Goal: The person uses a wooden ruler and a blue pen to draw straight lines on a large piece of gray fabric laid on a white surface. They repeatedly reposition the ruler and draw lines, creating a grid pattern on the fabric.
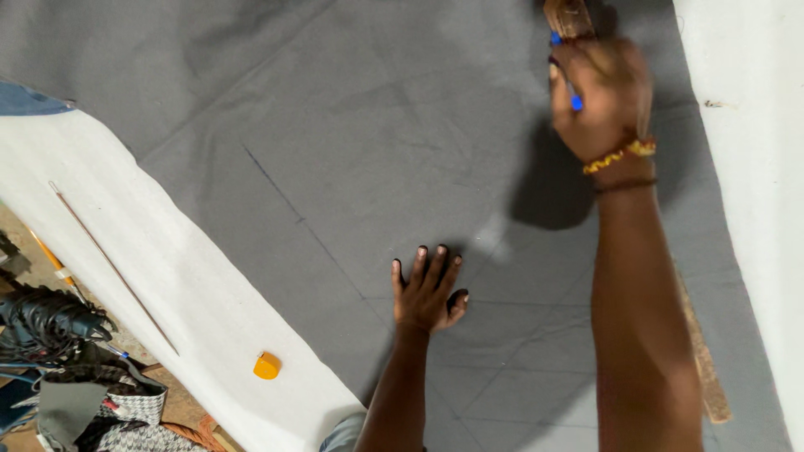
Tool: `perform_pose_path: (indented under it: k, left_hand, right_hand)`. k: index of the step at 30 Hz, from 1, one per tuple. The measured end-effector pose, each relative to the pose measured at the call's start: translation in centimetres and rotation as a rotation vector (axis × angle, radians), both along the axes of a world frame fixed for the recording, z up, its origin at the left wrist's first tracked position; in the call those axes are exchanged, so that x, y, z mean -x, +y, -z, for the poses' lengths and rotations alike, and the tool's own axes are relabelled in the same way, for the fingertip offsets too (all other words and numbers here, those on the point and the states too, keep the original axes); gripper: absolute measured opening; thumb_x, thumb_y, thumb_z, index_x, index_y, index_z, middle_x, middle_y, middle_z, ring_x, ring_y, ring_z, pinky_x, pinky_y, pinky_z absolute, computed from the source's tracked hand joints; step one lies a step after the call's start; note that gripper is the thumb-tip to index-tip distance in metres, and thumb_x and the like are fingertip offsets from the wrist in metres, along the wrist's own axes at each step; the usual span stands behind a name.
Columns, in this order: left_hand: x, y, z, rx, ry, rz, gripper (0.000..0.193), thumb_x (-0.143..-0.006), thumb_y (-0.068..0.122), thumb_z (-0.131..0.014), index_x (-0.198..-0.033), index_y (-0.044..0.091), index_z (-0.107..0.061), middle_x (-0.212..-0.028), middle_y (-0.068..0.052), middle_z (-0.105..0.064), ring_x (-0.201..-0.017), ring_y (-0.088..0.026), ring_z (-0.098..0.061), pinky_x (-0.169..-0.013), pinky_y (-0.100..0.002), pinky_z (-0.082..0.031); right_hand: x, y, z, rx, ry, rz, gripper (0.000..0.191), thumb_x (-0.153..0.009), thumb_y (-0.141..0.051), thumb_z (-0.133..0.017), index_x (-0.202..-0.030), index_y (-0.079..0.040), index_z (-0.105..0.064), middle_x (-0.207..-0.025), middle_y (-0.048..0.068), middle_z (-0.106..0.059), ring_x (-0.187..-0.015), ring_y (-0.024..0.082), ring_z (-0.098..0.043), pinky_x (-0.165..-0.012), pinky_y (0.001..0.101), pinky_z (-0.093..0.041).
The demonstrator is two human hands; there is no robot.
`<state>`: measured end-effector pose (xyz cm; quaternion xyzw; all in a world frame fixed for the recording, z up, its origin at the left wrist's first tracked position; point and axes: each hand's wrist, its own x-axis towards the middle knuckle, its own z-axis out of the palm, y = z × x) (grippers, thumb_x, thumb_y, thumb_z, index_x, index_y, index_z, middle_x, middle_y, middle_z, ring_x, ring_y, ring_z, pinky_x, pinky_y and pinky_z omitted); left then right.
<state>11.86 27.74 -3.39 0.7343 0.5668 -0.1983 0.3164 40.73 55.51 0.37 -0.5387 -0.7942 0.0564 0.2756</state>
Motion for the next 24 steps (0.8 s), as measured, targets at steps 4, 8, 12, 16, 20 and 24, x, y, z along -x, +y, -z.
perform_pose_path:
  k: [4,8,12,16,20,24]
  left_hand:
    - [0.2,-0.3,0.2,-0.092,-0.021,0.009,0.065,-0.096,0.066,-0.028,-0.155,0.038,-0.034,-0.168,0.003,-0.020,-0.156,-0.025,-0.011,-0.118,-0.070,0.002]
    - [0.2,-0.3,0.3,0.035,-0.021,-0.030,0.067,-0.093,0.065,-0.033,-0.155,0.037,-0.035,-0.167,0.002,-0.022,-0.154,-0.025,-0.011,-0.117,-0.070,0.002]
    - [0.3,-0.5,0.4,-0.093,-0.042,-0.016,0.067,-0.094,0.065,-0.036,-0.154,0.037,-0.038,-0.168,0.002,-0.025,-0.155,-0.025,-0.014,-0.118,-0.070,0.000]
    - [0.4,-0.8,0.6,-0.202,-0.071,-0.018,0.066,-0.093,0.065,-0.039,-0.152,0.036,-0.042,-0.166,0.001,-0.029,-0.154,-0.026,-0.019,-0.117,-0.070,-0.003]
    - [0.4,-1.0,0.6,-0.429,-0.106,-0.021,0.063,-0.093,0.063,-0.046,-0.149,0.033,-0.053,-0.164,0.000,-0.039,-0.153,-0.028,-0.028,-0.119,-0.071,-0.009]
    - [0.4,-0.9,0.1,-0.581,-0.149,-0.034,0.059,-0.095,0.060,-0.053,-0.145,0.031,-0.059,-0.161,-0.002,-0.045,-0.153,-0.029,-0.033,-0.120,-0.071,-0.015]
  right_hand:
    - [0.5,-0.2,0.3,-0.004,-0.099,0.054,0.026,-0.090,-0.007,-0.064,-0.114,-0.007,-0.075,-0.107,0.009,-0.070,-0.103,0.029,-0.064,-0.100,0.0434,-0.053]
    - [-1.1,-4.6,-1.4,0.183,-0.211,0.099,0.014,-0.094,-0.013,-0.069,-0.105,-0.007,-0.074,-0.100,0.010,-0.070,-0.093,0.029,-0.064,-0.090,0.0440,-0.050]
    - [-3.3,-10.5,-3.1,0.253,-0.173,0.170,0.005,-0.097,-0.012,-0.068,-0.096,-0.007,-0.070,-0.088,0.012,-0.068,-0.087,0.032,-0.065,-0.083,0.0443,-0.049]
    - [-6.5,-19.4,-4.4,0.283,-0.031,0.409,0.021,-0.103,-0.008,-0.059,-0.116,-0.005,-0.074,-0.093,0.013,-0.069,-0.080,0.028,-0.065,-0.076,0.0351,-0.050]
    - [-8.1,-28.6,-2.7,0.044,-0.107,0.565,0.016,-0.121,-0.009,-0.056,-0.130,0.001,-0.063,-0.119,0.020,-0.075,-0.097,0.032,-0.066,-0.090,0.0419,-0.051]
    - [-10.2,-36.2,-1.8,0.290,-0.400,0.686,0.045,-0.112,-0.030,-0.063,-0.140,0.003,-0.052,-0.123,0.022,-0.059,-0.116,0.039,-0.055,-0.108,0.0492,-0.044]
